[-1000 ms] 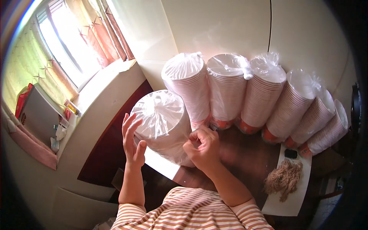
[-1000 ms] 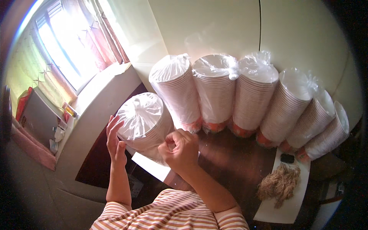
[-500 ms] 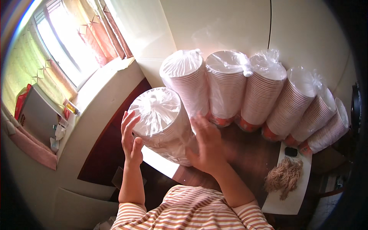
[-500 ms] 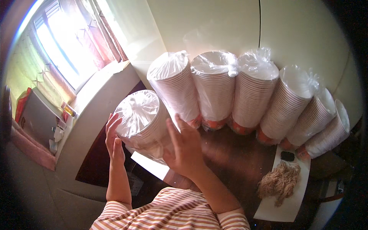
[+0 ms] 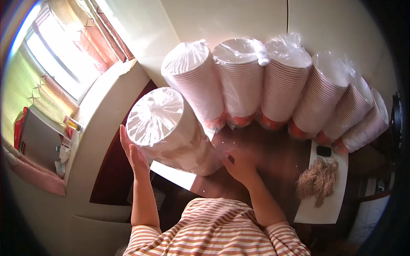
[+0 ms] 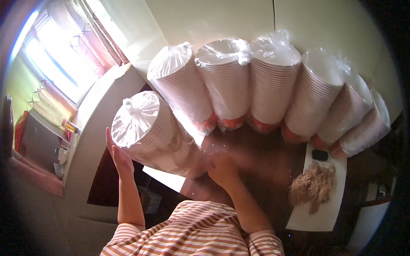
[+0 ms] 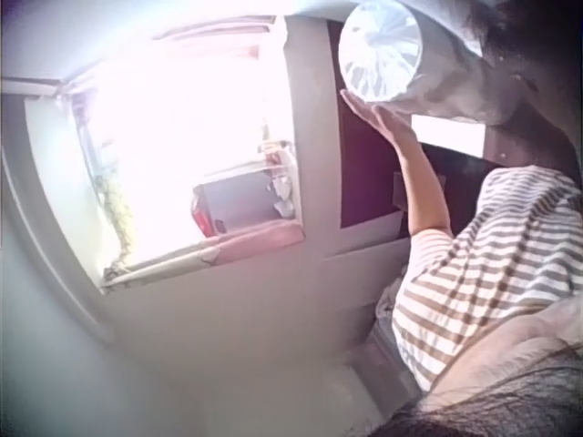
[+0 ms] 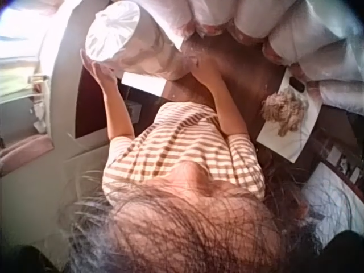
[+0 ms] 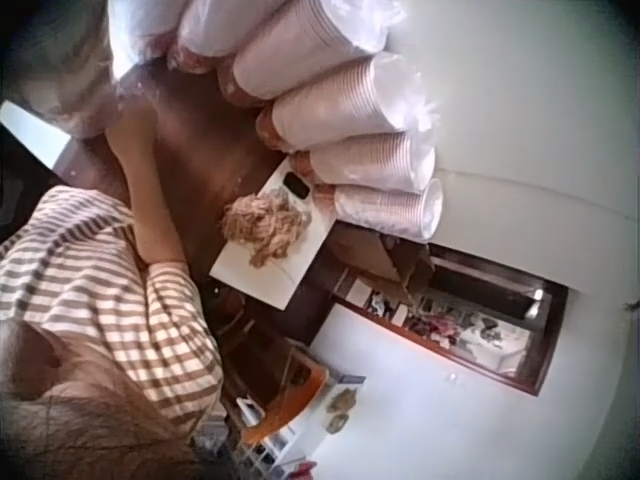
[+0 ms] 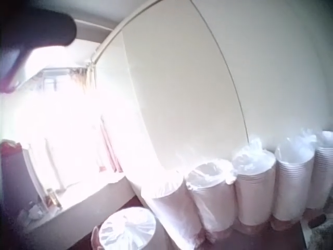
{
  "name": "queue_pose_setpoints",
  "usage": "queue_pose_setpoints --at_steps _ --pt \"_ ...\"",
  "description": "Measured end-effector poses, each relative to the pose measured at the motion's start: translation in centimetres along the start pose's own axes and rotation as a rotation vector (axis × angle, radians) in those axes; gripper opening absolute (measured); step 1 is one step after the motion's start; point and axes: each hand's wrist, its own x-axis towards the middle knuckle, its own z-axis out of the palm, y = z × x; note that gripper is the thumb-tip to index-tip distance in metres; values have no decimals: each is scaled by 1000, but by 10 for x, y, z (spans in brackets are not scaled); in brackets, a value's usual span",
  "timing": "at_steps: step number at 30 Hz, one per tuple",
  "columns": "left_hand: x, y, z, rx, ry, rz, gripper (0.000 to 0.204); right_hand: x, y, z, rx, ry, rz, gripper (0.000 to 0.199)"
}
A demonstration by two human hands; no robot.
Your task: Assembling handles onto paper buckets by threading wire through pre-punched holes.
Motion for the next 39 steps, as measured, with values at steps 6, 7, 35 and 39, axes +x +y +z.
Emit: queue_pose_setpoints --at_steps 6,7,35,39 --pt "-50 -66 -13 -38 -8 -37 96 -3 125 80 443 -114 281 36" --pt "-68 -87 -30 93 -49 18 97 -1 133 94 806 -166 323 43" --pt "-99 -170 -41 329 9 -31 134 268 -74 -26 -867 -63 -604 26" --pt "-97 -181 -54 280 -28 -44 133 267 -85 -35 -563 -240 -568 13"
